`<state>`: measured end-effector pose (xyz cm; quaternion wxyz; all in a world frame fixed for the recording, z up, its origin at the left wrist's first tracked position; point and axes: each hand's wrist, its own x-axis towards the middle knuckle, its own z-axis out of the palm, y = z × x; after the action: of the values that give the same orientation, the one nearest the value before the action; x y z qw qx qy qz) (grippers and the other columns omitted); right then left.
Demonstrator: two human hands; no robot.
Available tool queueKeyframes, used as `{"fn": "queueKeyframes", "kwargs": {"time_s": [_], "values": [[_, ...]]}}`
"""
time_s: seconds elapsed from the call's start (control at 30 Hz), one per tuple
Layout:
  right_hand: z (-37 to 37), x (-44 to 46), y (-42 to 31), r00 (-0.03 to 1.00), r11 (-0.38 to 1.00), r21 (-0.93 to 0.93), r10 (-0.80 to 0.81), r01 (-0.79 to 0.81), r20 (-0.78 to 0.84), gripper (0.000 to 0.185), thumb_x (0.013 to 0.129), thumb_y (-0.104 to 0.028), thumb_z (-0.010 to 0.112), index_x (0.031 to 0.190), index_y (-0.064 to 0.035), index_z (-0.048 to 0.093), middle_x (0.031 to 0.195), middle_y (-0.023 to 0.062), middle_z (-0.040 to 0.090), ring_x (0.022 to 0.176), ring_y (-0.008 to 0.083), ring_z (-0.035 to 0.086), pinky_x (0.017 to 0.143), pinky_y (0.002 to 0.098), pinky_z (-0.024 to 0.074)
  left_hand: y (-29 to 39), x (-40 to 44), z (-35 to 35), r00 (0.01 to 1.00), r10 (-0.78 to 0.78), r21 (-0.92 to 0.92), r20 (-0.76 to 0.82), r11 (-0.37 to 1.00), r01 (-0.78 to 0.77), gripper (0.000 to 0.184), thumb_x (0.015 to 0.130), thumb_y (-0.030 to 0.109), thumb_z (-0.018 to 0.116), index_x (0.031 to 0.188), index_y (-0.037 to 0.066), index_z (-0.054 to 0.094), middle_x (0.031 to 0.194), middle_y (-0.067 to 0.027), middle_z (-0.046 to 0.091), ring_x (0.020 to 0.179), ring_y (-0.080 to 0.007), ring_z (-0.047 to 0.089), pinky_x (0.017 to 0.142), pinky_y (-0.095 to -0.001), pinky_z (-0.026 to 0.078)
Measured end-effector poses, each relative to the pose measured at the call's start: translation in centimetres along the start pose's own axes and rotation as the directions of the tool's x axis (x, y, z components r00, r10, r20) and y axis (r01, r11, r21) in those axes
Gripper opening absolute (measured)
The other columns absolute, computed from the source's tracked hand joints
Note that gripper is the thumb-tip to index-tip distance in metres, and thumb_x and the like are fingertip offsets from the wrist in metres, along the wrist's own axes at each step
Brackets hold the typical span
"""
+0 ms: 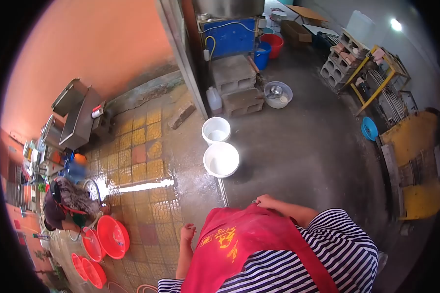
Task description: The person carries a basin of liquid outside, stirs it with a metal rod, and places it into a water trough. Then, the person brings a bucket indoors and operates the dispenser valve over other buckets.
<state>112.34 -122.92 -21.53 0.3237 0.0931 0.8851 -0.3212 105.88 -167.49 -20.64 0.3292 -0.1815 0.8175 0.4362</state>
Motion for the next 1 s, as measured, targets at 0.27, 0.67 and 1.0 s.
{"fn": "queueKeyframes", "kwargs": {"time_s": [0.27,0.67,1.0], "values": [[-3.6,-0.9,3.3,0.997,0.998,0.021,0.067,-0.067,-0.022,0.026,0.07,-0.025,0.06,0.092,-0.0118,0.06,0.088,0.0099,0.062,0.084,0.0263,0.058,0.071,0.0368,0.0457,7.3,0.9,3.2,0.997,0.076,0.058,0.018,0.995,-0.077,0.028,0.075,0.013,0.058,0.102,0.003,0.056,0.076,-0.0095,0.063,0.058,-0.0121,0.059,0.046,-0.024,0.042],[-3.1,-2.8,14.9,0.981,0.993,0.088,0.09,-0.076,-0.172,0.023,0.071,-0.025,0.065,0.086,-0.0092,0.061,0.079,0.0091,0.063,0.073,0.0205,0.06,0.066,0.0335,0.0469,16.3,-0.4,8.7,0.962,0.269,0.314,0.054,0.91,-0.272,0.033,0.074,0.024,0.056,0.102,0.006,0.058,0.08,-0.0142,0.064,0.072,-0.0223,0.063,0.068,-0.0316,0.048],[-5.1,10.9,21.3,0.911,0.881,-0.254,-0.348,0.399,0.223,0.025,0.072,-0.021,0.065,0.09,-0.005,0.061,0.082,0.0098,0.063,0.078,0.0208,0.059,0.07,0.0313,0.0461,3.1,-7.4,12.4,0.902,-0.068,-0.021,-0.425,0.998,0.065,0.032,0.073,0.023,0.053,0.101,0.008,0.058,0.094,-0.0167,0.06,0.09,-0.0317,0.056,0.08,-0.0373,0.045]]}}
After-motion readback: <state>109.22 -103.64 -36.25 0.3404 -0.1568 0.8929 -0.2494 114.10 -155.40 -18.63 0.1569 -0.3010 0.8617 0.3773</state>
